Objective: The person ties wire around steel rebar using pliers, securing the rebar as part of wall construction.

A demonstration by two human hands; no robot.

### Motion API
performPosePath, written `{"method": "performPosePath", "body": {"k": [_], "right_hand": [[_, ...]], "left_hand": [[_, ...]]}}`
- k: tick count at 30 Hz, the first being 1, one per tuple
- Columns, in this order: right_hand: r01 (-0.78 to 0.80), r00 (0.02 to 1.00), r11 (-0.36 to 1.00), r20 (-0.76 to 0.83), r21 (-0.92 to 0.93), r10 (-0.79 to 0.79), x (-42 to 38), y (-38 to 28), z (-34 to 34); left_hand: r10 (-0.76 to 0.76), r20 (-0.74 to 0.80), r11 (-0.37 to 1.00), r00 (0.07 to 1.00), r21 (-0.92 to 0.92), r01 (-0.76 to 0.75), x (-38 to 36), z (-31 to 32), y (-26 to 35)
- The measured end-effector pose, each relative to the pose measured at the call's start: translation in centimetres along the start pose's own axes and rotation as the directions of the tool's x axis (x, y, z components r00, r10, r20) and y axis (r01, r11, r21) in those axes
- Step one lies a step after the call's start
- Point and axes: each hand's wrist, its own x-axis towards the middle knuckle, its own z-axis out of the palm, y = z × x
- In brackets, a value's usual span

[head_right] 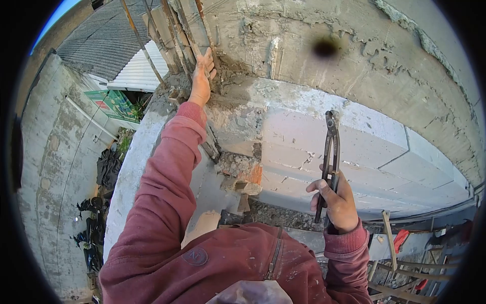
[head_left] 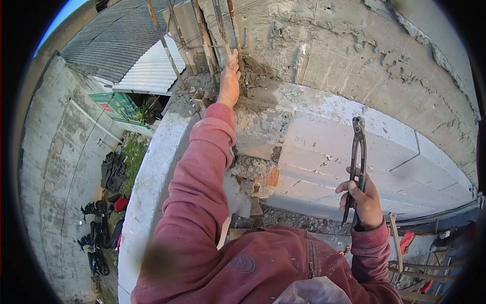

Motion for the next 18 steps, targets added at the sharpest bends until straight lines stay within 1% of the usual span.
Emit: {"method": "performPosePath", "body": {"k": [2, 3, 4, 5, 7, 10, 13, 14, 17, 18], "right_hand": [[0.024, 1.000, 0.998, -0.015, 0.056, -0.023, 1.3, -0.5, 2.3], [0.015, 0.995, 0.999, 0.097, 0.050, -0.019, 2.8, -1.0, 2.9], [0.006, 0.986, 0.997, 0.167, 0.076, -0.019, 4.4, -1.5, 4.0], [-0.030, 0.969, 0.987, 0.246, 0.158, -0.010, 6.1, -2.5, 5.7], [-0.092, 0.922, 0.965, 0.387, 0.247, -0.011, 10.8, -3.5, 7.9], [-0.248, 0.868, 0.942, 0.484, 0.226, 0.112, 16.1, -6.3, 11.8], [-0.350, 0.833, 0.923, 0.504, 0.159, 0.229, 19.6, -7.7, 14.0], [-0.341, 0.840, 0.929, 0.489, 0.141, 0.235, 20.1, -8.0, 14.4], [-0.314, 0.867, 0.945, 0.432, 0.089, 0.248, 21.0, -8.7, 15.5], [-0.317, 0.861, 0.945, 0.440, 0.074, 0.255, 21.3, -8.8, 15.6]], "left_hand": [[0.010, -0.012, 1.000, 1.000, -0.027, -0.010, 0.1, 0.2, -0.3], [0.017, -0.017, 1.000, 1.000, -0.014, -0.017, 0.1, 0.2, -0.4], [0.014, -0.008, 1.000, 1.000, -0.016, -0.014, 0.1, 0.1, -0.5], [0.012, 0.000, 1.000, 1.000, -0.019, -0.012, 0.2, -0.1, -0.6], [0.005, 0.015, 1.000, 1.000, -0.018, -0.005, 0.3, -0.3, -0.2], [0.011, 0.032, 0.998, 0.999, -0.064, -0.009, 0.3, -0.8, 0.0], [0.002, 0.010, 0.999, 1.000, -0.048, -0.002, 0.1, -0.6, 0.0], [0.001, -0.001, 0.999, 1.000, -0.045, -0.001, 0.1, -0.6, -0.2], [0.029, 0.030, 0.998, 0.999, -0.053, -0.027, -0.3, -0.4, 0.5], [0.037, 0.042, 0.998, 0.998, -0.055, -0.035, -0.4, -0.3, 0.4]]}}
